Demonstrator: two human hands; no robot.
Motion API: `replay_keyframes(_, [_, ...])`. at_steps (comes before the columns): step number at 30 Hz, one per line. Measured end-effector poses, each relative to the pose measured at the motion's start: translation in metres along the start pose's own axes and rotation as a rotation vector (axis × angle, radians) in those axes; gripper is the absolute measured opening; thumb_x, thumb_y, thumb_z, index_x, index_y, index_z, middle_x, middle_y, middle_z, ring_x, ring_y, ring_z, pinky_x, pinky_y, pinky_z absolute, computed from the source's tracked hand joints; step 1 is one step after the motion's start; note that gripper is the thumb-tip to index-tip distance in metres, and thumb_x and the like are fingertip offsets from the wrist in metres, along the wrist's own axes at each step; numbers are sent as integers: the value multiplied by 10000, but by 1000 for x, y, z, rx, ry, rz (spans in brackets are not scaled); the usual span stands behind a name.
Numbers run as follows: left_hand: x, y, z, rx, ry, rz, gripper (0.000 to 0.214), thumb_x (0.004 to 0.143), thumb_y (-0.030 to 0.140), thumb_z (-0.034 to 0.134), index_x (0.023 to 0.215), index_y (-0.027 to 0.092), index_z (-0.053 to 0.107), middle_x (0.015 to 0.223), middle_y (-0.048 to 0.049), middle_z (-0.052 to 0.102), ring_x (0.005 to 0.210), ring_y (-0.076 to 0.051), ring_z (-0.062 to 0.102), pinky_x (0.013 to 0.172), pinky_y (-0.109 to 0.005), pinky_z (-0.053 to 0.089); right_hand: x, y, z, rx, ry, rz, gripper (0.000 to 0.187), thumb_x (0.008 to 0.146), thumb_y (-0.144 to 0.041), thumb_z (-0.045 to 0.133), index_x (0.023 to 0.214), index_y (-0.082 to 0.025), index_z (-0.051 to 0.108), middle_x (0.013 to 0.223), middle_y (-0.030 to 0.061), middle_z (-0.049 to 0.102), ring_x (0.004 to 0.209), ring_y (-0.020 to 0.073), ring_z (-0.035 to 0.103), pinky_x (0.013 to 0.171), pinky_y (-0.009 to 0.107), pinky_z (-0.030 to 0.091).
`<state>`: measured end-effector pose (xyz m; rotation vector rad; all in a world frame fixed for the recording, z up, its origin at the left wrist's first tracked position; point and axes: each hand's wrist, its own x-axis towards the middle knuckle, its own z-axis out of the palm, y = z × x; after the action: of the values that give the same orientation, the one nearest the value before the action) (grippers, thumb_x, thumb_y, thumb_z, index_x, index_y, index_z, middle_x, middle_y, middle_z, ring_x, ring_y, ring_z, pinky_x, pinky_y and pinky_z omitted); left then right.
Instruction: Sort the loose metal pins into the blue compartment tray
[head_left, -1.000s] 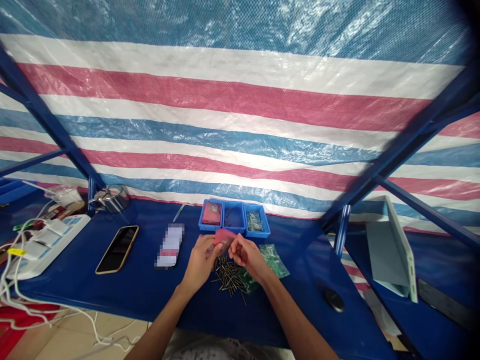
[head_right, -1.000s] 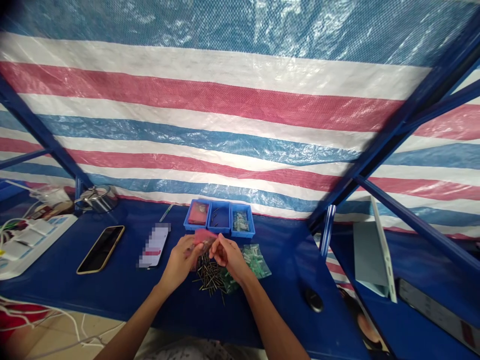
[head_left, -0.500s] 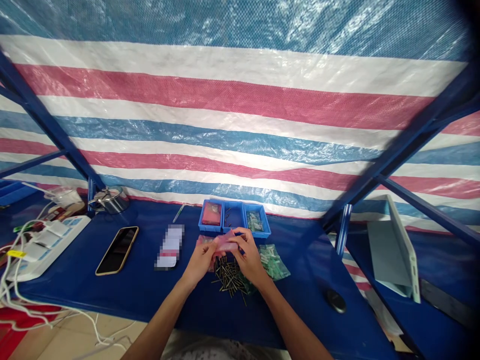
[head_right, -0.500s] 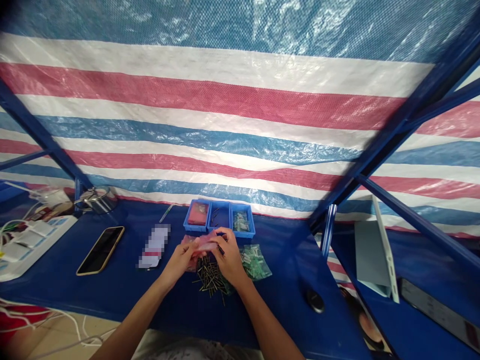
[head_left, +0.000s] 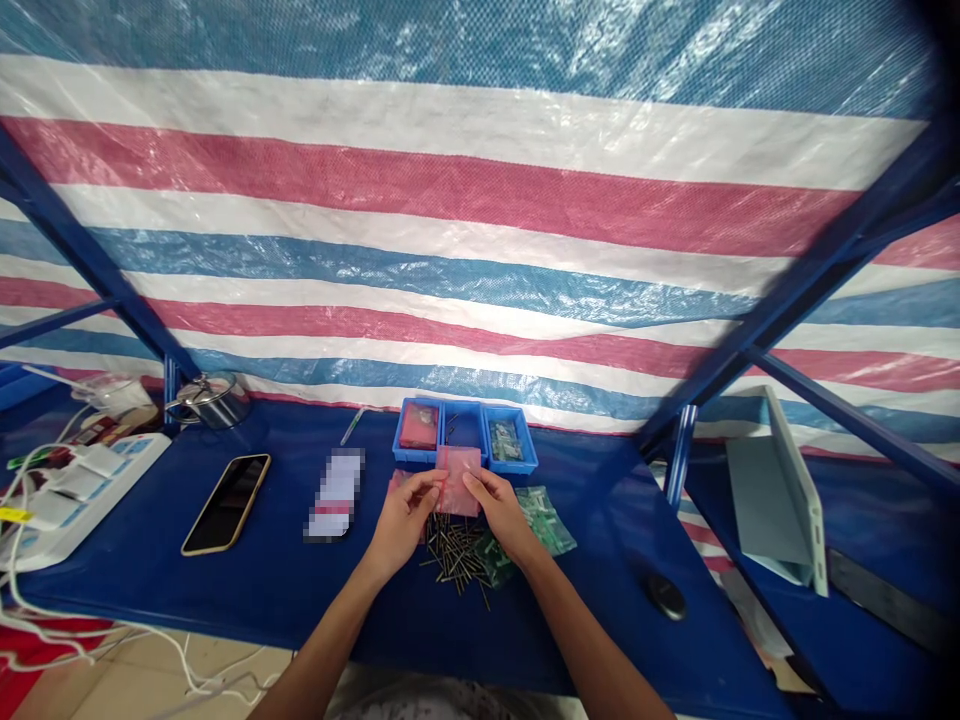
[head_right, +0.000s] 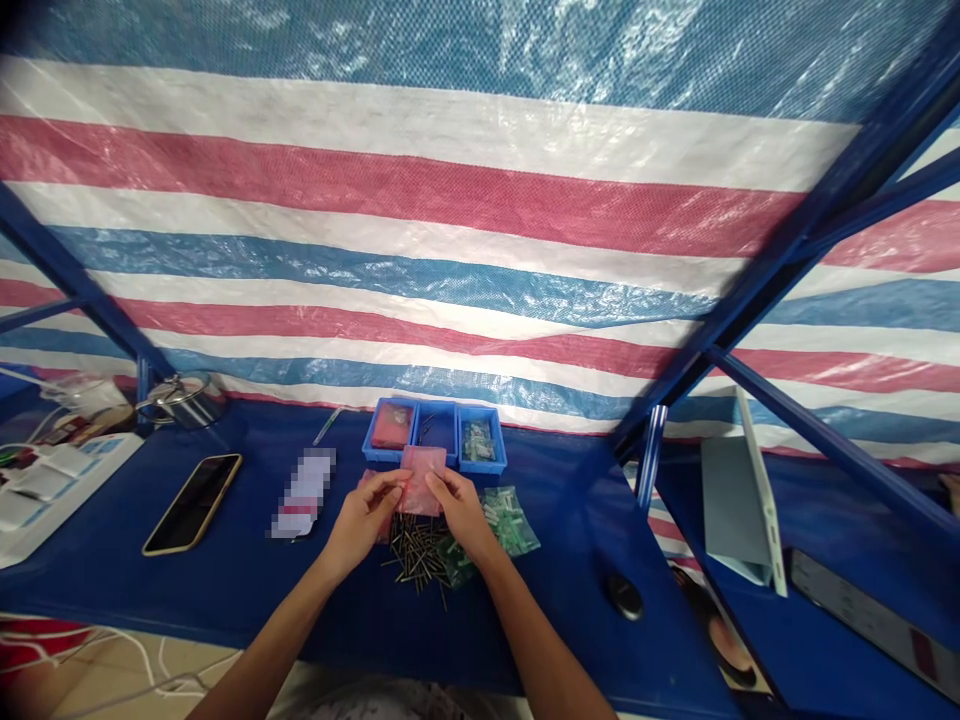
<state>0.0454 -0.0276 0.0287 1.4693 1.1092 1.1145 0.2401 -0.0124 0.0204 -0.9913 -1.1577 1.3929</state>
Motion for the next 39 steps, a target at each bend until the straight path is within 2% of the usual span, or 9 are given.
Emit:
replay_keyframes(7, [-4, -4, -3, 353, 19, 274, 462, 1031, 189, 432, 1417, 321, 651, 1366, -72, 641, 1246, -259, 594, 1145, -462, 414, -3, 3, -1, 107, -95, 104, 364, 849, -554, 787, 911, -195, 795, 822, 32, 715, 721, 181, 589, 707, 314, 498])
replay_keyframes(12, [-11, -3, 1, 615, 187, 339, 326, 1005, 242, 557, 1254, 311, 757, 1234, -111, 605, 1094, -281, 568, 994, -455, 483, -5, 0, 1, 133, -143, 180, 448, 859, -610, 761, 795, -166, 746, 740, 25, 666, 604, 131, 507, 601, 263, 418])
replay_keyframes(15, [-8, -2, 2, 489, 210, 213, 270, 1020, 406, 584, 1018, 224, 783, 1038, -94, 653, 949, -257, 596, 871, -393, 513, -3, -2, 1, 44, -135, 85, 563, 990, -662, 543, 738, -175, 671, 721, 19, 624, 504, 97, 387, 516, 260, 308])
replay_keyframes(18, [-1, -4, 1, 179, 90, 29, 393, 991, 540, 601, 946, 173, 734, 819, -40, 666, 744, -199, 608, 719, -315, 514, -2, -4, -1, -119, -12, -115, 394, 1033, -566, 520, 942, -212, 666, 802, 8, 610, 532, 116, 399, 531, 268, 351])
replay_keyframes(22, [4, -10, 2, -188, -40, -81, 555, 909, 590, 698, 1265, 169, 633, 853, -32, 707, 721, -185, 661, 721, -310, 545, -6, -7, -3, -460, 17, -412, 262, 1051, -365, 520, 1251, -255, 647, 1185, 88, 593, 840, 194, 564, 788, 346, 499])
replay_keyframes(25, [1, -14, 3, -234, -6, -123, 864, 890, 607, 715, 1552, 193, 345, 744, 25, 660, 597, -160, 620, 601, -265, 508, -11, -9, -1, -594, -80, -469, 255, 1027, -310, 560, 1243, -276, 692, 1312, 106, 529, 992, 232, 581, 900, 388, 509])
replay_keyframes(29, [-3, -15, -2, -25, 79, -105, 591, 1015, 606, 516, 1455, 214, 474, 684, 45, 591, 516, -144, 540, 507, -238, 431, -11, -7, 2, -623, -49, -470, 189, 1024, -332, 591, 1016, -229, 749, 1377, 108, 511, 1025, 233, 581, 971, 409, 484])
replay_keyframes(33, [-3, -10, -7, 212, 55, 72, 356, 1047, 500, 492, 1077, 210, 696, 970, -60, 682, 870, -211, 652, 791, -327, 534, -4, 0, -1, -490, -1, -314, 280, 1021, -400, 594, 854, -200, 696, 941, 51, 626, 812, 201, 564, 781, 343, 484])
replay_keyframes(39, [1, -5, 2, 12, -88, 24, 406, 1005, 507, 606, 1298, 229, 650, 1147, -77, 728, 980, -231, 684, 882, -343, 543, 2, 7, 0, -135, -27, -147, 292, 951, -482, 681, 1028, -201, 704, 864, 11, 649, 745, 180, 565, 708, 301, 471])
